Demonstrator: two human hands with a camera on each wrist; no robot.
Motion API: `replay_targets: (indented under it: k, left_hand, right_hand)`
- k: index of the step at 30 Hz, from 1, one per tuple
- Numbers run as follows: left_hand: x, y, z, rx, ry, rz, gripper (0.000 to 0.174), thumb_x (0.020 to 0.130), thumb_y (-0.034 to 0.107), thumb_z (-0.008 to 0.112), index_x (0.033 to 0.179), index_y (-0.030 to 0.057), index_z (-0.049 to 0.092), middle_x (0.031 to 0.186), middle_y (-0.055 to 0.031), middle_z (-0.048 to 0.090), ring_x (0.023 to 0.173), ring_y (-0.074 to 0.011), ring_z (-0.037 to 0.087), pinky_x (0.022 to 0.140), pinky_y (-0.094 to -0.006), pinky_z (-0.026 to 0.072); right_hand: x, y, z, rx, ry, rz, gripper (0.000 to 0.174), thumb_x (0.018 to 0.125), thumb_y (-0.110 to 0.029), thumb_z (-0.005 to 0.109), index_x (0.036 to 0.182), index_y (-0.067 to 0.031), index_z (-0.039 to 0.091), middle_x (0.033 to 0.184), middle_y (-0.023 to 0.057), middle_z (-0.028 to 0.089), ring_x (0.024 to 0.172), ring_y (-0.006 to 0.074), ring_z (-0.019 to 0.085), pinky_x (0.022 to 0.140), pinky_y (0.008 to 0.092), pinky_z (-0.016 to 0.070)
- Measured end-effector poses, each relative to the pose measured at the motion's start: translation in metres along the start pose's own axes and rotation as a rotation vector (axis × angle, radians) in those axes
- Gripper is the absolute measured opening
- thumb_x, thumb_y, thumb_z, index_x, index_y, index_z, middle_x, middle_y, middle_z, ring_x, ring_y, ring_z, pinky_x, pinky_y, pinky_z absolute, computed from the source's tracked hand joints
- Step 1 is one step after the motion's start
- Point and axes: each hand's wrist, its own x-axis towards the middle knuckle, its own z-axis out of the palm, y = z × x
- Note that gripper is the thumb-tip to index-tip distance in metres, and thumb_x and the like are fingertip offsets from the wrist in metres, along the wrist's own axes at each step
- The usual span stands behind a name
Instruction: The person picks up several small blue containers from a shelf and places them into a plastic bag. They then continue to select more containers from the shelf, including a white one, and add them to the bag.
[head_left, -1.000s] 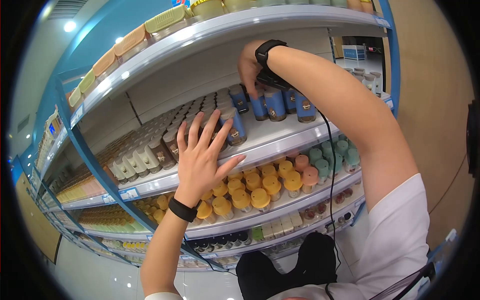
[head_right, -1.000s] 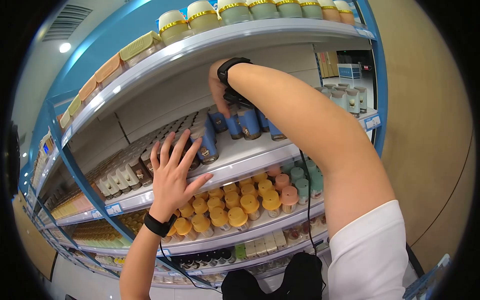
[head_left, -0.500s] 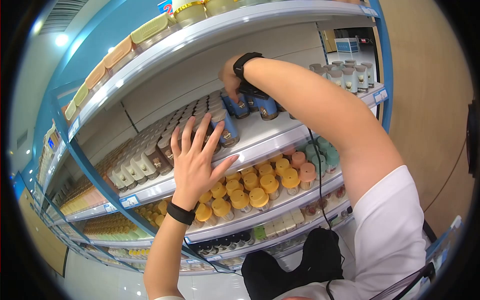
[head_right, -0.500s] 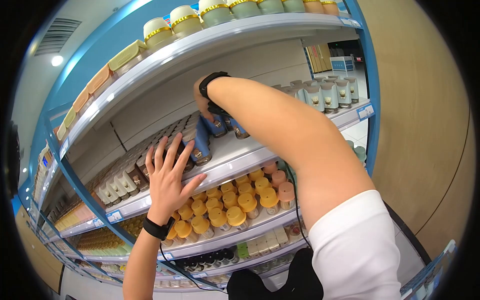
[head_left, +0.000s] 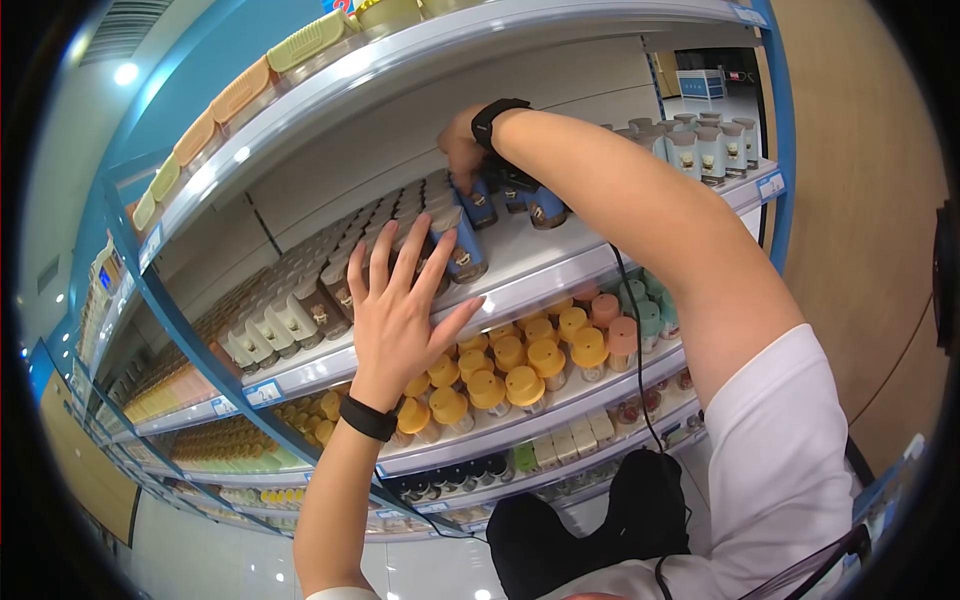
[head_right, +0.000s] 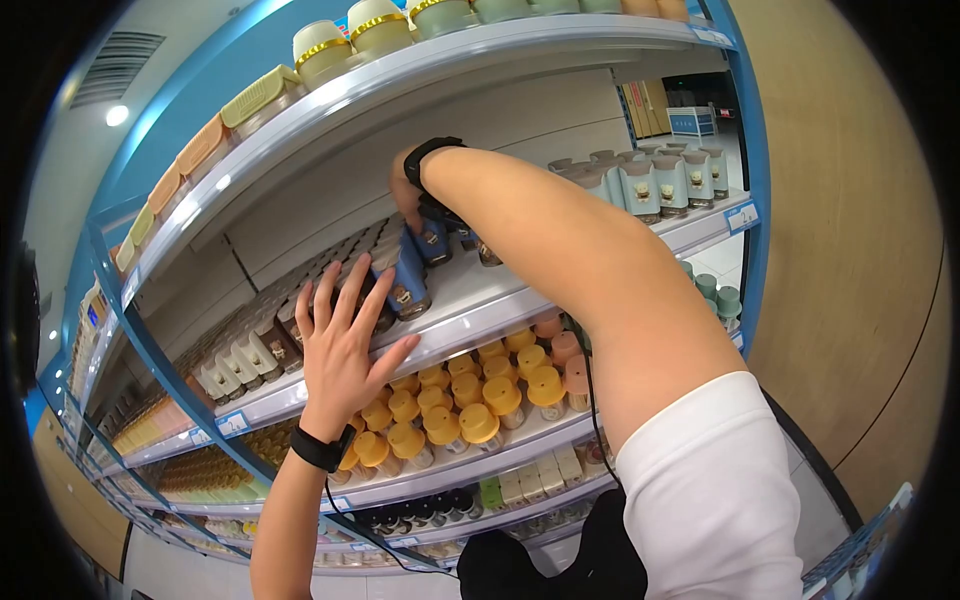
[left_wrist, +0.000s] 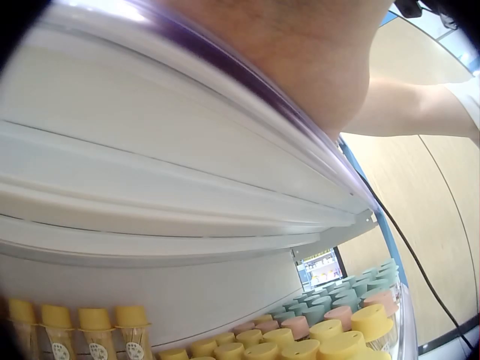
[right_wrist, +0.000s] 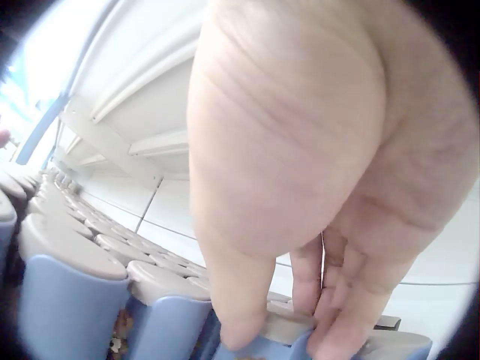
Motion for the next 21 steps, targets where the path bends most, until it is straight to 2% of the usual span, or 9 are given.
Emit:
replay_targets:
  k: [11, 17, 21]
  left_hand:
    - [0.0, 0.001, -0.001, -0.006, 0.003, 0.003, 0.07, 0.097, 0.062, 0.065, 0.154, 0.0215, 0.06, 0.163, -0.0074, 0.051, 0.15, -0.0357, 0.043, 0.128, -0.0558, 0.0203]
    - [0.0, 0.0, -0.001, -0.013, 0.001, 0.007, 0.069, 0.098, 0.061, 0.065, 0.154, 0.0215, 0.06, 0.163, -0.0075, 0.051, 0.15, -0.0358, 0.042, 0.128, -0.0562, 0.0208]
    - [0.0, -0.001, -0.002, -0.014, -0.006, 0.005, 0.069, 0.098, 0.059, 0.065, 0.154, 0.0204, 0.059, 0.164, -0.0085, 0.05, 0.151, -0.0363, 0.041, 0.128, -0.056, 0.0205]
  right_hand:
    - [-0.009, -0.002, 0.005, -0.054, 0.068, -0.013, 0.053, 0.075, -0.032, 0.094, 0.116, -0.0003, 0.08, 0.109, 0.0169, 0.08, 0.098, 0.0317, 0.076, 0.083, 0.045, 0.0589]
    - [0.008, 0.003, 0.012, -0.046, 0.086, -0.055, 0.055, 0.071, -0.03, 0.096, 0.115, -0.0008, 0.08, 0.108, 0.0164, 0.079, 0.096, 0.0314, 0.076, 0.084, 0.045, 0.0591]
    - [0.012, 0.003, 0.016, -0.029, 0.108, -0.032, 0.058, 0.069, -0.029, 0.097, 0.116, 0.0009, 0.079, 0.106, 0.0158, 0.079, 0.093, 0.0302, 0.077, 0.08, 0.042, 0.0603]
